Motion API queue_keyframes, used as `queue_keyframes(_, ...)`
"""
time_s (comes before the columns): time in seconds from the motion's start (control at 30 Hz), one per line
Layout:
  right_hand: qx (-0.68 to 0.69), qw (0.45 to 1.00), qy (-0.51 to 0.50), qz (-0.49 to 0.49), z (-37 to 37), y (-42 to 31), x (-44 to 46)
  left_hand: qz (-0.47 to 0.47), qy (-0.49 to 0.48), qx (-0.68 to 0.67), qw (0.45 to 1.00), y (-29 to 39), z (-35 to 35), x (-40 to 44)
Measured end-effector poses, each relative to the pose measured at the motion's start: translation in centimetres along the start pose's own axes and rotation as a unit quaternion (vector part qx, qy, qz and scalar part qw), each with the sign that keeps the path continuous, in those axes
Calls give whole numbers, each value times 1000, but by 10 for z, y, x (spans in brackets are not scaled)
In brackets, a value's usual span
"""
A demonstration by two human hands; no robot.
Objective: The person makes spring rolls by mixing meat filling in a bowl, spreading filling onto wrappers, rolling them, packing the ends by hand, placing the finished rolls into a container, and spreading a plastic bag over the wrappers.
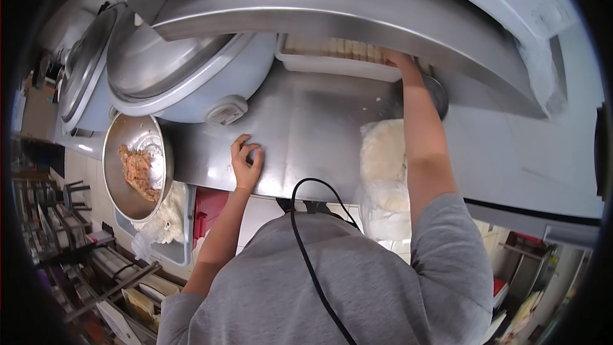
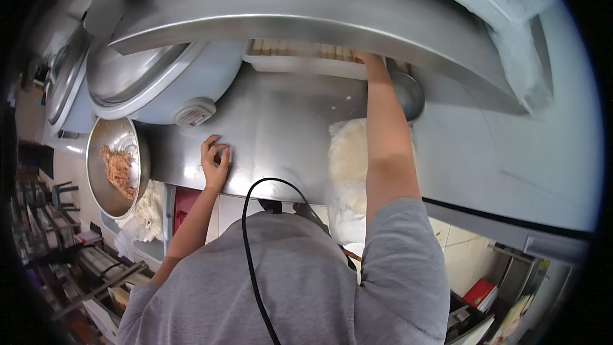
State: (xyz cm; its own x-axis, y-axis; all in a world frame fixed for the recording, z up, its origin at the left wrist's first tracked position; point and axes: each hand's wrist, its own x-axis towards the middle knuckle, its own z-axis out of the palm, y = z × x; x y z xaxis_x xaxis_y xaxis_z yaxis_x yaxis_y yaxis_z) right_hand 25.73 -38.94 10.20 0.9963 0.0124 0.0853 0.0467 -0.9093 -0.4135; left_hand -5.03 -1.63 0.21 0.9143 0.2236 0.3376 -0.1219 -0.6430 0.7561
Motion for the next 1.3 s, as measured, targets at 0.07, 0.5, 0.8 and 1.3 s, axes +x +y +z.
queue_keyframes(0.07,11,1000,-10,-9,-13,3,-16,-1,-12,-12,1000,-1,0,0)
queue_keyframes(0.5,164,967,-134,141,-80,43,-365,86,-120,-150,978,81,49,39)
queue_keyframes(0.8,52,991,114,56,25,15,-429,346,-427,-75,832,181,172,-42)
queue_keyframes(1.3,-40,998,40,39,0,29,-352,321,-265,-130,900,194,133,-20)
